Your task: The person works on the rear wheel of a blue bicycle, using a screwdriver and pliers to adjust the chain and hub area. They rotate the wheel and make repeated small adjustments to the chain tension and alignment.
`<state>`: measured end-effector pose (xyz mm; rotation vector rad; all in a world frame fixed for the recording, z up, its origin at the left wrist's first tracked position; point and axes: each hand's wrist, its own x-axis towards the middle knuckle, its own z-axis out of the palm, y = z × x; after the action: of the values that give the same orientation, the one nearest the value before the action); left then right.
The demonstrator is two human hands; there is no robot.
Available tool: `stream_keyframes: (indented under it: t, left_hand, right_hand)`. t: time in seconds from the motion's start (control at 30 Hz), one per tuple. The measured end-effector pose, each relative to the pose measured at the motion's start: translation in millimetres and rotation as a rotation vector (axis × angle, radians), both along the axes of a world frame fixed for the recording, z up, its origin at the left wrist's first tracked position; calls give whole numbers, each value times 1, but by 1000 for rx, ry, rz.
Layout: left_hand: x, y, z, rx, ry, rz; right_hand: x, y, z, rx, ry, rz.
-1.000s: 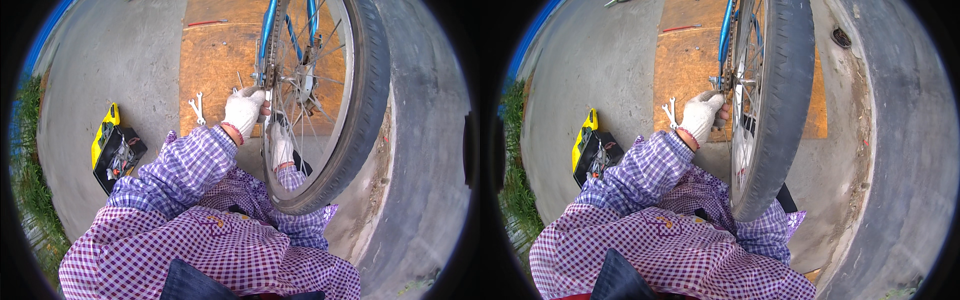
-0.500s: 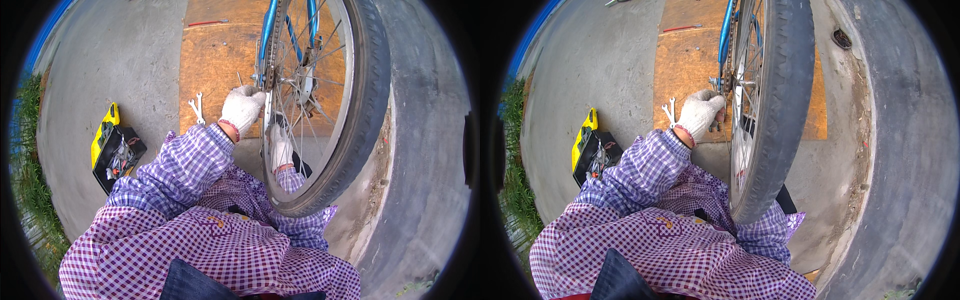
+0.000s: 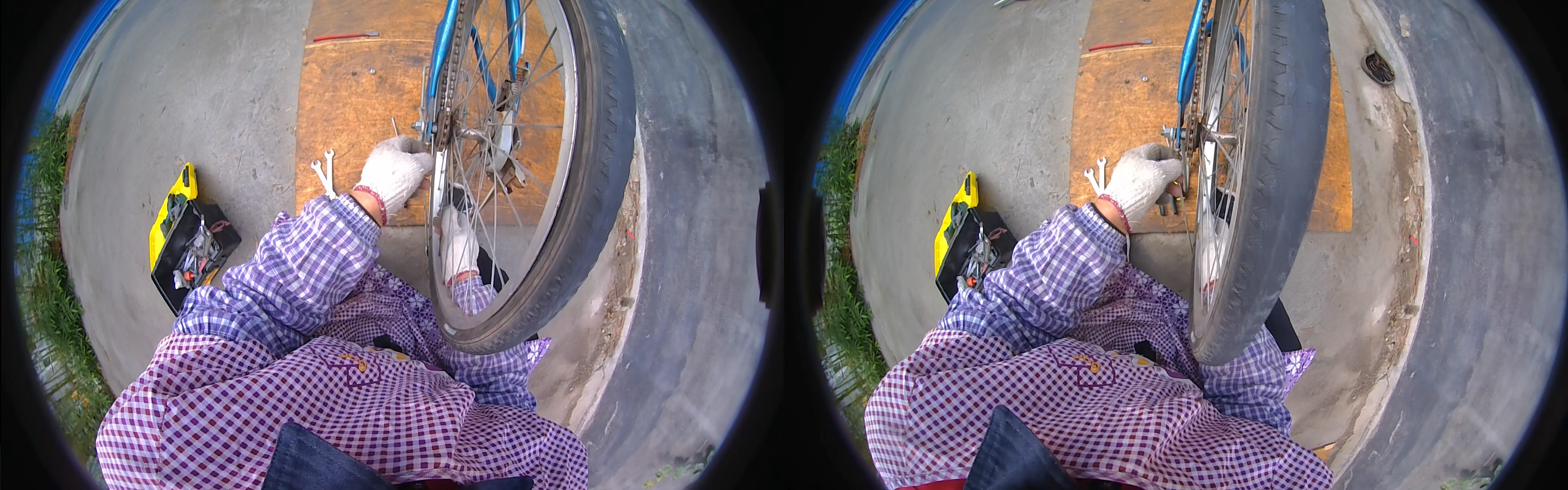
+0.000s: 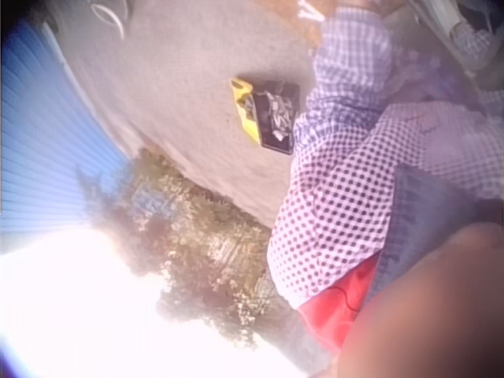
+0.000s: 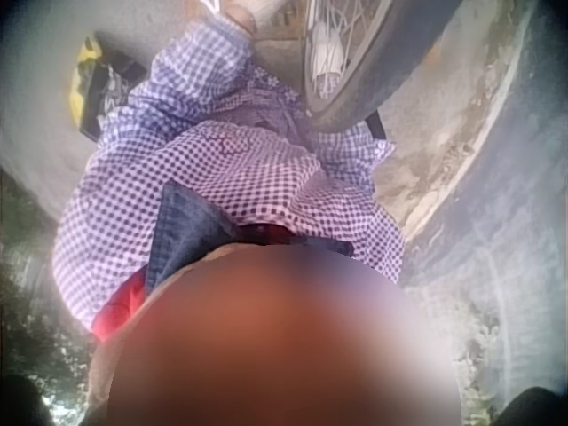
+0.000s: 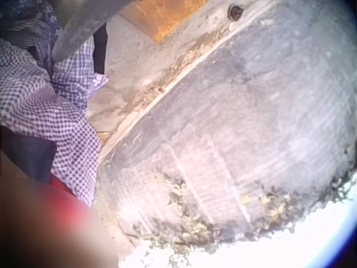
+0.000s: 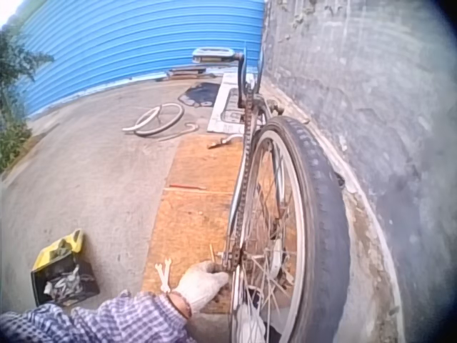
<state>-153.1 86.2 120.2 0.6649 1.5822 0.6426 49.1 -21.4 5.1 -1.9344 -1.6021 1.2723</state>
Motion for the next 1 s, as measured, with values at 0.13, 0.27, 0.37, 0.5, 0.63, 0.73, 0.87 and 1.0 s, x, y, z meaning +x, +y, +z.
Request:
stream_keyframes:
  t: [0.13,0.27,0.37,0.5,0.63,0.73,0.87,1.0]
  left_hand:
    - [-18,3,-11,1,62,-65]
    - [-41,15,-24,114,253,-56]
    - [-50,32,-34,393,317,50]
    - [-57,51,-49,391,247,-63]
    - [-72,57,-62,464,273,-109]
    - [-82,59,-63,702,417,-170]
    - [-80,57,-55,327,146,-46]
    - [-87,51,-44,399,189,-148]
  right_hand:
    - [-8,-2,-15,230,-247,230]
    - [-11,-11,-31,-20,157,-98]
    - [-17,-23,-28,-112,310,-189]
    - [-39,-40,-11,-77,145,-169]
    - [-54,-48,5,-83,207,-122]
    - [-68,-51,4,92,116,-16]
    - [-85,-55,-7,1,156,-126]
    - [-96,-58,-14,-104,228,-190]
